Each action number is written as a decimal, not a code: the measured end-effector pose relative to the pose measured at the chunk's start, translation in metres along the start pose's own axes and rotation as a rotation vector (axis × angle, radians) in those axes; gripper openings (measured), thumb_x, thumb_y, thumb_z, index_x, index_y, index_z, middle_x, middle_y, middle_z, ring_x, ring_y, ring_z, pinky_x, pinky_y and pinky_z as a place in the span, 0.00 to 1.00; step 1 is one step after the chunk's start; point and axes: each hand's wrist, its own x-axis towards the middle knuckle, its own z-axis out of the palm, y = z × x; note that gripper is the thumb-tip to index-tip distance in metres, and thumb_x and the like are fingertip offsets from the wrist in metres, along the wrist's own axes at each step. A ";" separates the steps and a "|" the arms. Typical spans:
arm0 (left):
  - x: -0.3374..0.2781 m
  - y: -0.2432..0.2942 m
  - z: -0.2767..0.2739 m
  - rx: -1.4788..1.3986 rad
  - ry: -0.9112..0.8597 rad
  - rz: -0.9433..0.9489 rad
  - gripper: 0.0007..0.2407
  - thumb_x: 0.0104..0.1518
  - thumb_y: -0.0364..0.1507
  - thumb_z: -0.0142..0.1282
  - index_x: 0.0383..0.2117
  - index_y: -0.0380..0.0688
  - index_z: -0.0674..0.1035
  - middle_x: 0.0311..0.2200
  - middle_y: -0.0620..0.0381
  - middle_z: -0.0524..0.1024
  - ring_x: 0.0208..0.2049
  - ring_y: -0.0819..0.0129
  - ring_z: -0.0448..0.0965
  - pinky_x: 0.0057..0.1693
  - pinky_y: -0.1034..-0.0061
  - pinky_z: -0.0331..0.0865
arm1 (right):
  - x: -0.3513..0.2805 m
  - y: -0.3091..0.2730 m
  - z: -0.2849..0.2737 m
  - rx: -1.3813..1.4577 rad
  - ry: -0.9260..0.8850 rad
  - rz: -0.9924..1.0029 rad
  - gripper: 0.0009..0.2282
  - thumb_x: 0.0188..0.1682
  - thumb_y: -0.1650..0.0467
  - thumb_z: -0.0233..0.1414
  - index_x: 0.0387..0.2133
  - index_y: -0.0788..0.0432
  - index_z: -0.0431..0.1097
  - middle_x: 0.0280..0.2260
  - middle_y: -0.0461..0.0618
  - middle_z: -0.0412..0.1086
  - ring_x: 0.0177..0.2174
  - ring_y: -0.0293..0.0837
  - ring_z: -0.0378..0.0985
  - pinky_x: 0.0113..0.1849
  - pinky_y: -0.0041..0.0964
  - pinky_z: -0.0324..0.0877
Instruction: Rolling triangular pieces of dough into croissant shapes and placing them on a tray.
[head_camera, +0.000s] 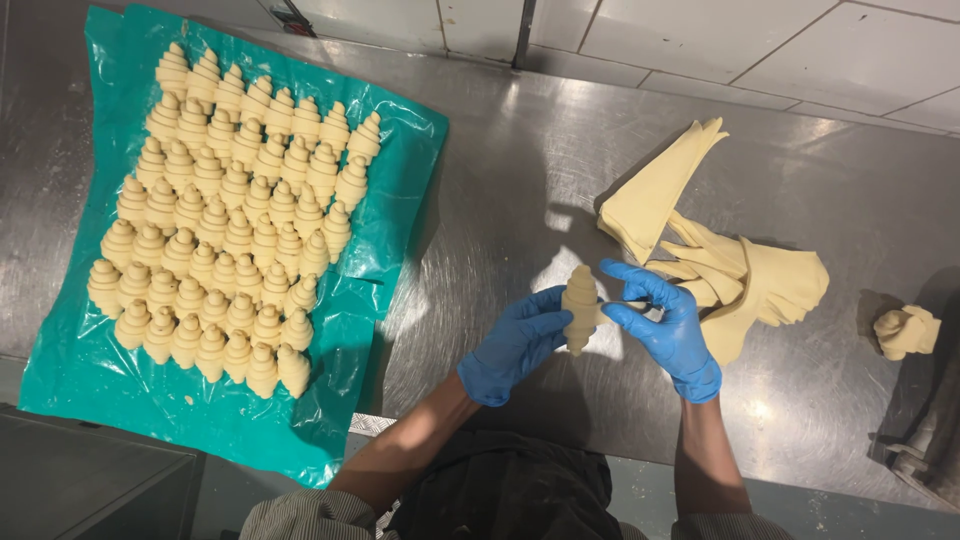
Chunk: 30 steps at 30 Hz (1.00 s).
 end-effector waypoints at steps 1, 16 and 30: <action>-0.002 0.003 0.006 0.001 -0.014 -0.015 0.21 0.64 0.22 0.52 0.64 0.30 0.65 0.57 0.46 0.73 0.57 0.60 0.77 0.64 0.66 0.71 | 0.000 0.001 0.003 0.054 -0.004 -0.013 0.24 0.43 0.76 0.64 0.56 0.61 0.74 0.28 0.41 0.65 0.30 0.33 0.66 0.40 0.29 0.68; 0.003 -0.007 0.005 -0.022 0.000 0.016 0.20 0.67 0.25 0.52 0.63 0.31 0.68 0.55 0.47 0.74 0.54 0.62 0.77 0.62 0.66 0.73 | 0.000 -0.019 0.015 0.134 0.070 -0.101 0.17 0.43 0.81 0.59 0.47 0.62 0.71 0.31 0.41 0.69 0.41 0.33 0.71 0.45 0.28 0.69; 0.000 -0.005 0.013 -0.090 -0.072 0.053 0.21 0.65 0.23 0.52 0.64 0.31 0.66 0.59 0.46 0.71 0.59 0.60 0.75 0.65 0.65 0.72 | -0.006 -0.005 0.023 0.237 0.130 -0.052 0.24 0.47 0.82 0.57 0.59 0.64 0.70 0.33 0.42 0.69 0.34 0.31 0.70 0.43 0.26 0.70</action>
